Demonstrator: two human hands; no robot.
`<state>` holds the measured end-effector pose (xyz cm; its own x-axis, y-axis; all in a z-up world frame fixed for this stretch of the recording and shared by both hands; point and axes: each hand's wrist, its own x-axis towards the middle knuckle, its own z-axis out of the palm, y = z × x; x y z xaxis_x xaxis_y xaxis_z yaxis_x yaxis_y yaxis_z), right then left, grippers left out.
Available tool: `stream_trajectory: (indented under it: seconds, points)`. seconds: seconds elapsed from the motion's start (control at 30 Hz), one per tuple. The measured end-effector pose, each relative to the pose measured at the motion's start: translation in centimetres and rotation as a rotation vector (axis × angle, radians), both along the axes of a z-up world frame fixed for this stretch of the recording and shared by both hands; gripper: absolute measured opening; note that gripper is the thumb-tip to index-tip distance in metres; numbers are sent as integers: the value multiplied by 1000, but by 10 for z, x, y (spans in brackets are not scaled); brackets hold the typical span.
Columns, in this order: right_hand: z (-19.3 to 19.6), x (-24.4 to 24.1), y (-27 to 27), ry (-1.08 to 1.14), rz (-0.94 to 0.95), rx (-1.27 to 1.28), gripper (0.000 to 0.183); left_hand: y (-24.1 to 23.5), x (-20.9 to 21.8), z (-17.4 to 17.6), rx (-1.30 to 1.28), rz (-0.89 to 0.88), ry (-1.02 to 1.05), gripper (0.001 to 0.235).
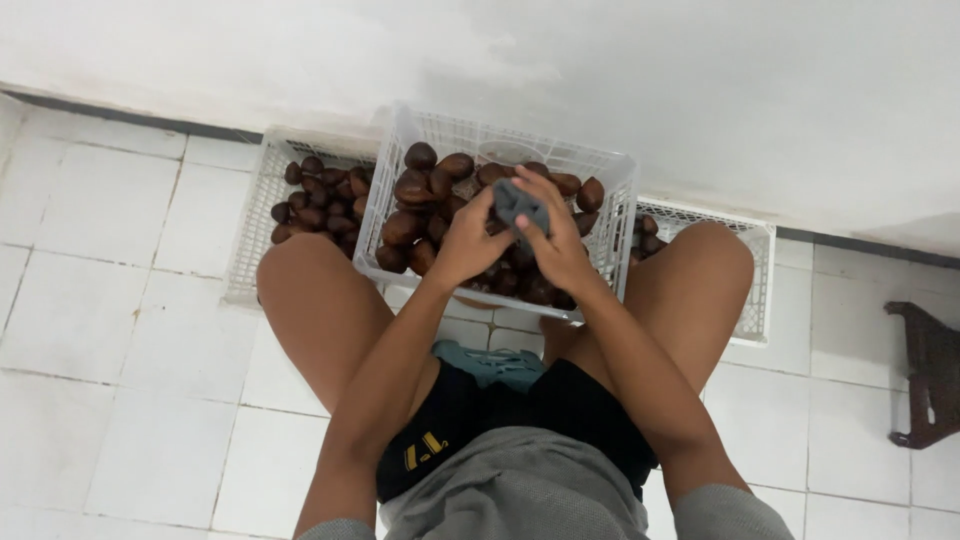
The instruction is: The person sits on a tiled floor and wipes dark brown nuts with a gray cloth. They pick up each nut from a white plastic crate, rub it with the cloth, and place it into a second crate to the left. The process is repeated continuously for the duration of the clip.
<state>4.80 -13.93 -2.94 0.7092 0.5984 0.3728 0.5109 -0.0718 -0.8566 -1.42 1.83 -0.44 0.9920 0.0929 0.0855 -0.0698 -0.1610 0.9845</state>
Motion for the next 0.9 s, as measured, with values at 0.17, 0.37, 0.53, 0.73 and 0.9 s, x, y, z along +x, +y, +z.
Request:
stream_trajectory:
  seconds: [0.17,0.37,0.53,0.73,0.9]
  points:
    - [-34,30,-2,520,-265,18,40,4,-6,-7,-49,-73,47,39]
    - [-43,42,-16,989,-360,318,71,-2,-11,-27,-459,-20,87,53]
    - [-28,24,-17,972,-302,362,73,-4,-7,-35,-689,39,57,53]
    - [-46,15,-19,735,-426,286,60,-4,-2,-45,-804,105,115,45]
    - [-2,5,-12,39,-326,140,49,-4,1,-46,-774,94,127,44]
